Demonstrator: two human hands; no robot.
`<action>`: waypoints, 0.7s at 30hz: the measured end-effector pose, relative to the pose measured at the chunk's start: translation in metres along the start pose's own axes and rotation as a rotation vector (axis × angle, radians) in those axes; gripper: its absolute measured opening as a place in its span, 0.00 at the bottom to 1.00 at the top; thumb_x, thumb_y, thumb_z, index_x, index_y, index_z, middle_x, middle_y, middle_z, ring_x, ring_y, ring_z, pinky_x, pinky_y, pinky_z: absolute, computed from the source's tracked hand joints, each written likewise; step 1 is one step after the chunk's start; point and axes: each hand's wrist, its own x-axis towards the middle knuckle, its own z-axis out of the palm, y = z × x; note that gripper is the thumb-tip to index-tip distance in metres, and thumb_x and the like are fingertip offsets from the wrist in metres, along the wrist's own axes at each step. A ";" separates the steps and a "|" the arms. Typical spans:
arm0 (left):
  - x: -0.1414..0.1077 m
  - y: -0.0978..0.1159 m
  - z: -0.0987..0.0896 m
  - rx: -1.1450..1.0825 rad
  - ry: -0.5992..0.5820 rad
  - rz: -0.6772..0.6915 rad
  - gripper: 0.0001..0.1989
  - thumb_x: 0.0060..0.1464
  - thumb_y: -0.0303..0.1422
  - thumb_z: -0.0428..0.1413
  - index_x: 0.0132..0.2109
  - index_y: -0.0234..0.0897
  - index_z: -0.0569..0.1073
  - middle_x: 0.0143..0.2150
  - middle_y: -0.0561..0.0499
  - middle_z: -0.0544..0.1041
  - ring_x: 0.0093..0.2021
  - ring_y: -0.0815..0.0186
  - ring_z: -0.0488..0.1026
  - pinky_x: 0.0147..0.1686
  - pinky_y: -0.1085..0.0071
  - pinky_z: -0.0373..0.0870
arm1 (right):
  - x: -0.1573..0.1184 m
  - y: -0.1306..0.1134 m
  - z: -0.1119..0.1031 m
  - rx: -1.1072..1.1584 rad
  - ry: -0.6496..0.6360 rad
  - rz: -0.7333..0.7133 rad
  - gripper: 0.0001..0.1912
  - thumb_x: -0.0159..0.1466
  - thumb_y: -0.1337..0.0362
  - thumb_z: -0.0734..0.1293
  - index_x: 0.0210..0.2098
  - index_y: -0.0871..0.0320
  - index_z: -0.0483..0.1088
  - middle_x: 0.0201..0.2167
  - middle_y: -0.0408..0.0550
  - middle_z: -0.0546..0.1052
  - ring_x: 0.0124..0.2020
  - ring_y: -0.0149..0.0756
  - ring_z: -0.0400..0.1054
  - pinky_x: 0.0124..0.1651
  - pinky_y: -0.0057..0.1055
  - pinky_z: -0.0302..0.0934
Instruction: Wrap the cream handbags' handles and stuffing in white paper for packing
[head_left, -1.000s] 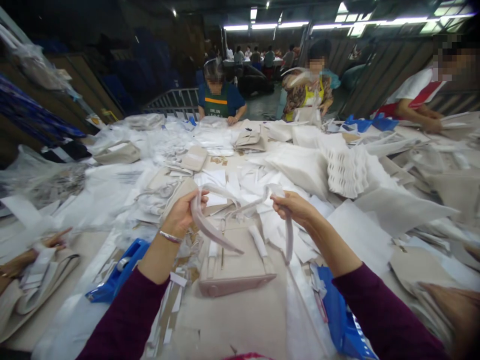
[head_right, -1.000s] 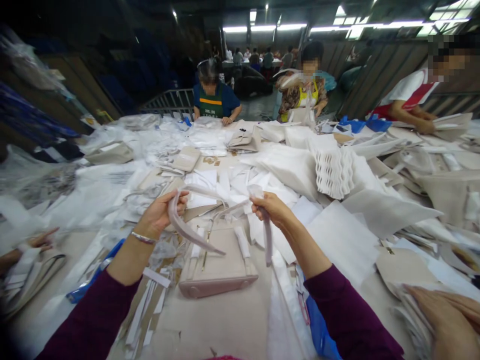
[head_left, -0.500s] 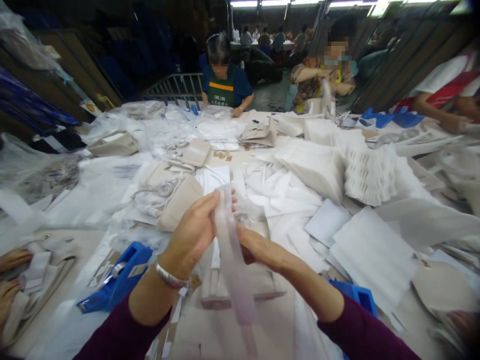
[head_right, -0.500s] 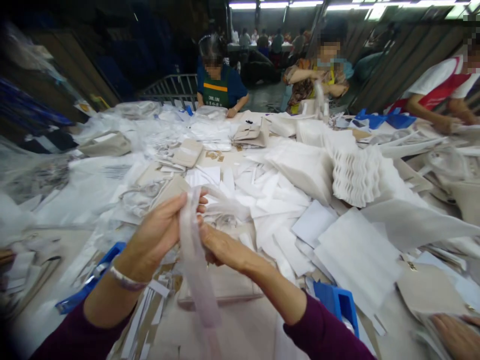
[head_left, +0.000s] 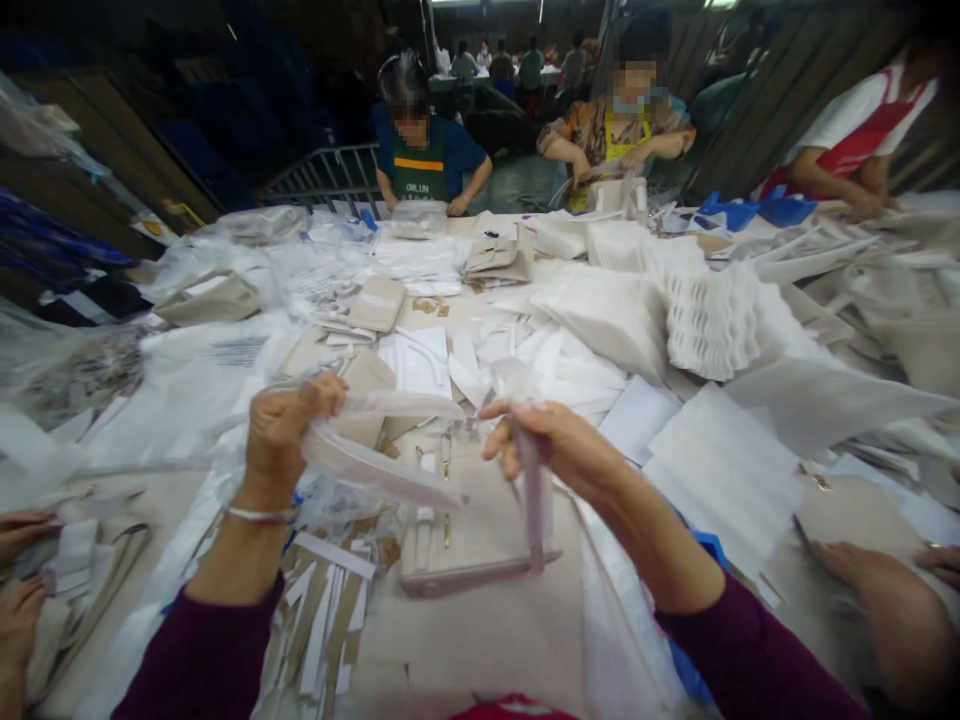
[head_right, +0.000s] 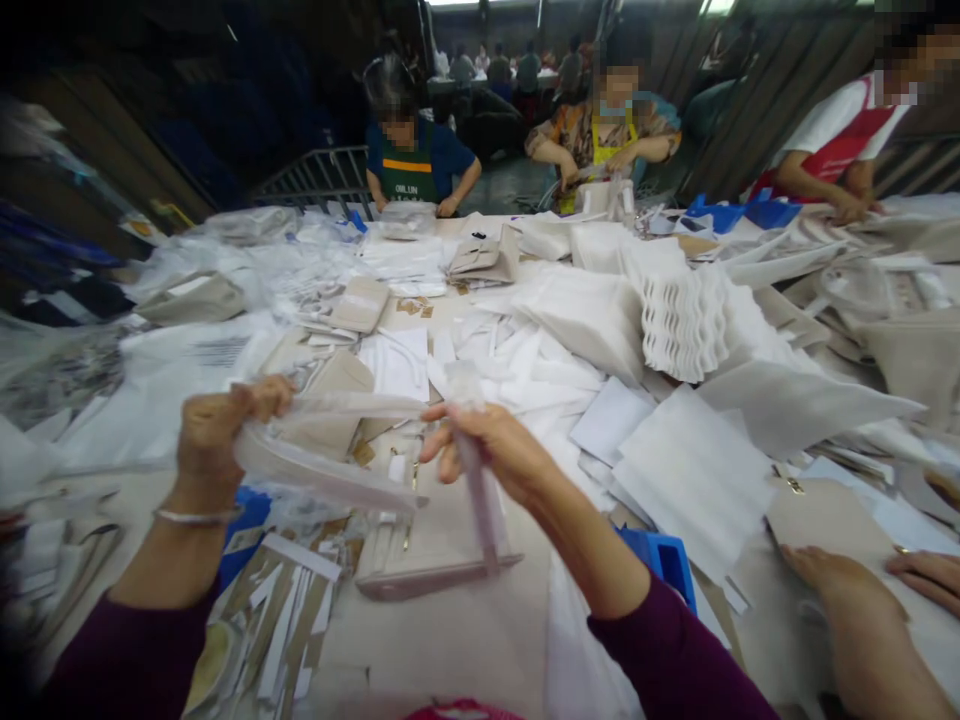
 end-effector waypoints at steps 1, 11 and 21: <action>0.017 -0.002 -0.014 -0.091 0.020 0.016 0.18 0.55 0.32 0.49 0.18 0.35 0.58 0.22 0.54 0.58 0.30 0.70 0.62 0.44 0.68 0.62 | 0.000 -0.009 -0.016 -0.010 0.044 0.000 0.20 0.61 0.54 0.62 0.44 0.63 0.69 0.26 0.47 0.74 0.19 0.26 0.62 0.26 0.26 0.60; 0.099 -0.094 -0.039 0.173 -0.498 -0.291 0.20 0.44 0.23 0.59 0.12 0.33 0.60 0.17 0.58 0.60 0.26 0.75 0.56 0.36 0.80 0.58 | 0.019 0.060 -0.139 -0.013 0.368 0.303 0.10 0.59 0.61 0.63 0.37 0.61 0.64 0.26 0.44 0.70 0.16 0.22 0.53 0.19 0.22 0.50; -0.069 -0.176 0.055 0.793 -0.473 -0.146 0.19 0.48 0.43 0.51 0.45 0.41 0.70 0.44 0.45 0.70 0.51 0.49 0.64 0.56 0.55 0.55 | -0.003 0.138 -0.096 -1.227 0.744 -0.142 0.26 0.57 0.68 0.63 0.55 0.58 0.58 0.49 0.56 0.66 0.53 0.46 0.57 0.55 0.46 0.54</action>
